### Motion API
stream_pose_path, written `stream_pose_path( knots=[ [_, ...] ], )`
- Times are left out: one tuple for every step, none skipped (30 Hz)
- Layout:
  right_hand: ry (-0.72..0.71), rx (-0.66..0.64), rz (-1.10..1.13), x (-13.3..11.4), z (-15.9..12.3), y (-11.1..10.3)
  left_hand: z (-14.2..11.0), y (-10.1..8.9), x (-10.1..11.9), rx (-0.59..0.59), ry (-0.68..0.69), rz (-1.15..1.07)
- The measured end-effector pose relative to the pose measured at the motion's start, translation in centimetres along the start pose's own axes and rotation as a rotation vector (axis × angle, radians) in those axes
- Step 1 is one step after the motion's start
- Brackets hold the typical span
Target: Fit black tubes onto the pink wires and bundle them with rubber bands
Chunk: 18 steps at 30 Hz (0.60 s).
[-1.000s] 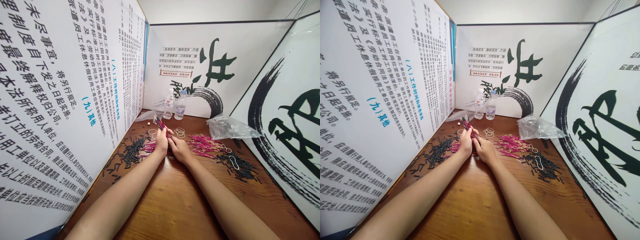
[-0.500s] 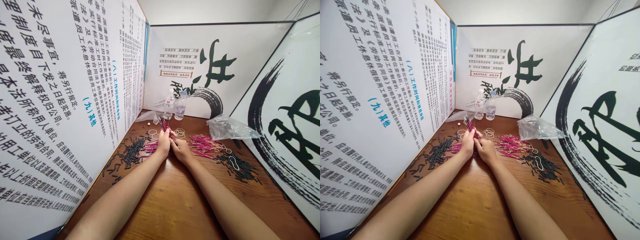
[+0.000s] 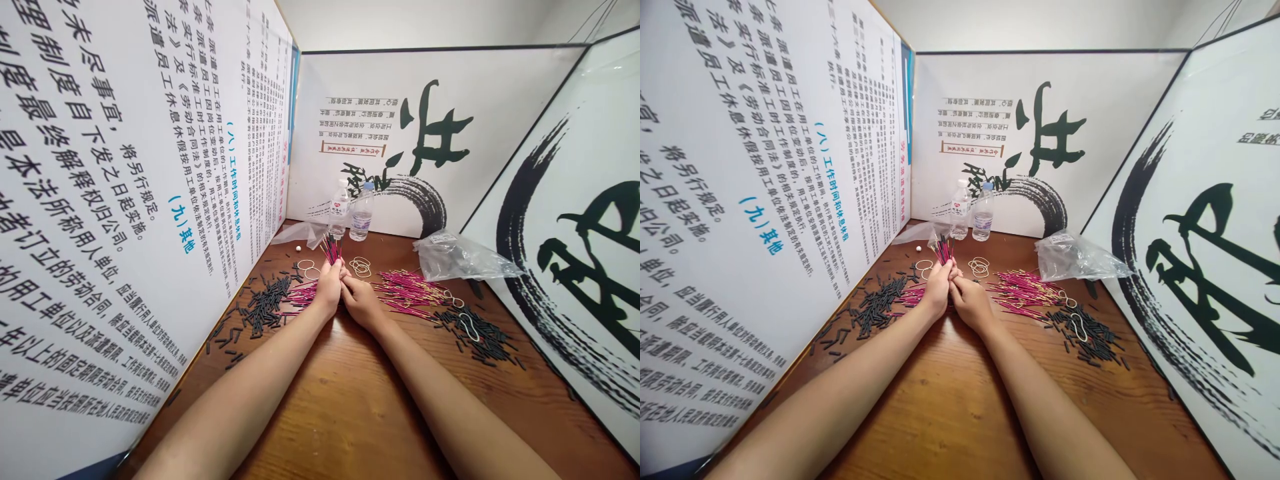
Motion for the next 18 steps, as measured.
stream_pose_path(
  knots=[
    [0.006,-0.007,-0.010,-0.05,0.00,0.01,0.01,-0.03,-0.05,-0.006,-0.007,-0.003],
    [0.012,-0.014,-0.023,-0.11,0.00,0.00,0.01,-0.06,-0.10,-0.011,-0.014,-0.003],
    [0.018,-0.020,-0.039,-0.15,0.00,-0.01,0.00,-0.08,-0.14,-0.014,-0.019,-0.002],
    [0.023,-0.023,-0.058,-0.20,0.00,-0.04,-0.03,-0.09,-0.17,-0.015,-0.021,0.002],
    [0.026,-0.023,-0.077,-0.25,0.01,-0.08,-0.07,-0.10,-0.19,-0.017,-0.018,0.006],
    [0.029,-0.020,-0.092,-0.29,0.02,-0.12,-0.11,-0.10,-0.19,-0.020,-0.013,0.008],
    [0.029,-0.019,-0.103,-0.33,0.02,-0.17,-0.14,-0.11,-0.18,-0.023,-0.006,0.008],
    [0.030,-0.017,-0.111,-0.35,0.03,-0.22,-0.15,-0.13,-0.16,-0.026,0.001,0.008],
    [0.031,-0.015,-0.116,-0.37,0.04,-0.26,-0.16,-0.15,-0.13,-0.028,0.008,0.006],
    [0.034,-0.014,-0.118,-0.37,0.05,-0.30,-0.15,-0.19,-0.12,-0.030,0.013,0.005],
    [0.036,-0.011,-0.119,-0.35,0.06,-0.32,-0.14,-0.22,-0.11,-0.031,0.019,0.005],
    [0.038,-0.006,-0.119,-0.31,0.06,-0.34,-0.12,-0.25,-0.11,-0.031,0.024,0.003],
    [0.041,0.000,-0.120,-0.26,0.07,-0.36,-0.11,-0.28,-0.14,-0.032,0.029,0.001],
    [0.046,0.009,-0.123,-0.21,0.07,-0.38,-0.10,-0.29,-0.20,-0.036,0.031,-0.003],
    [0.054,0.020,-0.126,-0.16,0.07,-0.40,-0.09,-0.30,-0.28,-0.042,0.030,-0.006],
    [0.066,0.034,-0.131,-0.12,0.06,-0.43,-0.09,-0.29,-0.37,-0.052,0.027,-0.005],
    [0.081,0.048,-0.135,-0.10,0.06,-0.46,-0.09,-0.27,-0.48,-0.064,0.022,0.001],
    [0.096,0.060,-0.139,-0.11,0.04,-0.49,-0.09,-0.26,-0.57,-0.076,0.017,0.010]
  ],
)
Point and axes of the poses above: each hand's wrist, its own z-axis towards the middle knuckle, its own y-axis out of the palm, x = y × z, the point moved 1 cm from there along z, towards the middle knuckle, and after that the axes turned 14 degrees about z, right-handed, at the moved point
